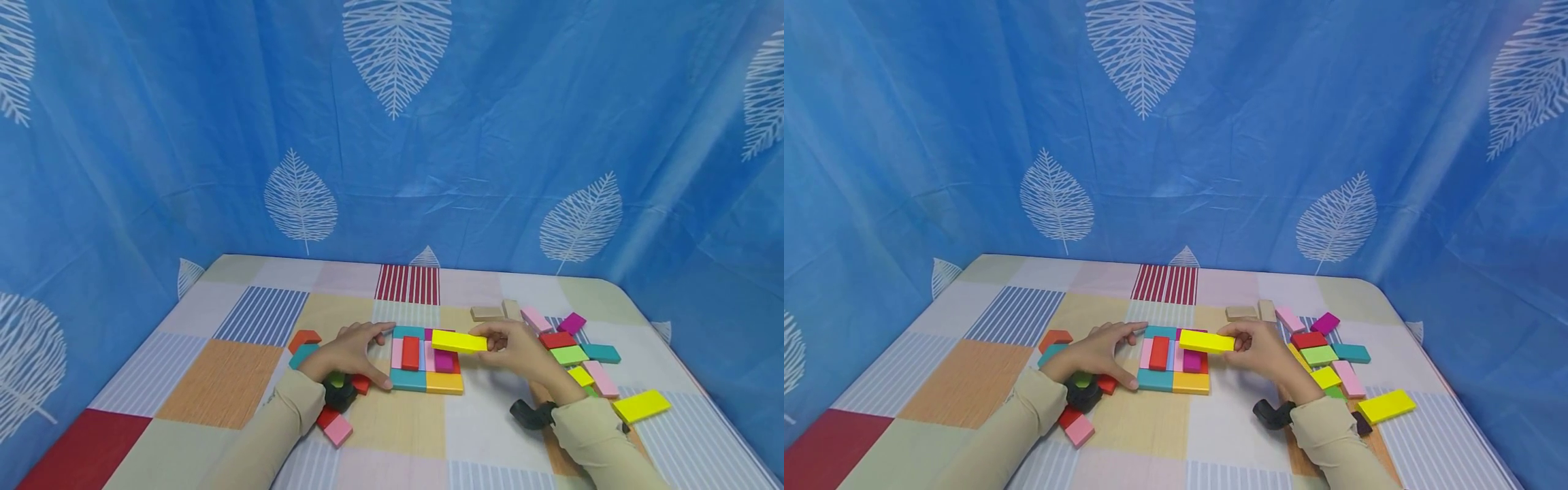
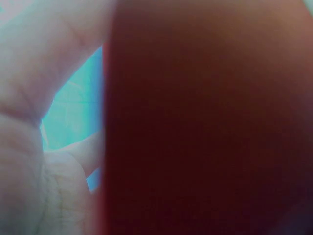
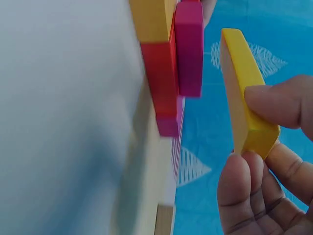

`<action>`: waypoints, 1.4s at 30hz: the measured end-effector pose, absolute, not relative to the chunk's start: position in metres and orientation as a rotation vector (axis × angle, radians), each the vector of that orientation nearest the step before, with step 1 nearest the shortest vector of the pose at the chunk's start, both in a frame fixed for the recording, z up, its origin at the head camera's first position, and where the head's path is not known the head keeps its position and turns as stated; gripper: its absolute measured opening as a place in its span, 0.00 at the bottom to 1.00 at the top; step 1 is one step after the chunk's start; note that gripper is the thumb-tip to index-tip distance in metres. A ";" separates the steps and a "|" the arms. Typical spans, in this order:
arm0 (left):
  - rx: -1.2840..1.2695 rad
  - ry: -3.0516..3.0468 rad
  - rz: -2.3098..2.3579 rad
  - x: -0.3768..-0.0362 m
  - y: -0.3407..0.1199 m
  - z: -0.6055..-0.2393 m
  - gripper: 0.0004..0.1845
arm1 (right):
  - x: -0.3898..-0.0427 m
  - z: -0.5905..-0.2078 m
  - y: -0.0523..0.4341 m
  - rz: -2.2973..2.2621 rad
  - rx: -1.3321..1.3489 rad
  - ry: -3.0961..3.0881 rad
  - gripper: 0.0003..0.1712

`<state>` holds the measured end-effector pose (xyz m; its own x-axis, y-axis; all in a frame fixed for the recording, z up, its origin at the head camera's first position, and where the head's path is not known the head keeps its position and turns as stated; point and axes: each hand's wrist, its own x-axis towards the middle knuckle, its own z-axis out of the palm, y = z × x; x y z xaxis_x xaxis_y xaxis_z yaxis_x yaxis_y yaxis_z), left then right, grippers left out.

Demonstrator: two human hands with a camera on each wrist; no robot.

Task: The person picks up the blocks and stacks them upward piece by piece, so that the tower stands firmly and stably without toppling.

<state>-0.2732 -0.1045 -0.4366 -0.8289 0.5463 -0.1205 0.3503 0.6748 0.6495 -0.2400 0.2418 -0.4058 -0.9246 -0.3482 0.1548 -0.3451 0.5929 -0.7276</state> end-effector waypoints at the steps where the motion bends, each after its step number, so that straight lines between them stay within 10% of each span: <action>1: 0.709 2.586 0.909 -0.273 -0.104 -0.437 0.59 | -0.242 -0.406 0.238 -1.280 -0.623 2.788 0.19; 42: 0.668 2.575 0.896 -0.273 -0.103 -0.435 0.59 | -0.270 -0.414 0.205 -1.239 -0.578 2.621 0.26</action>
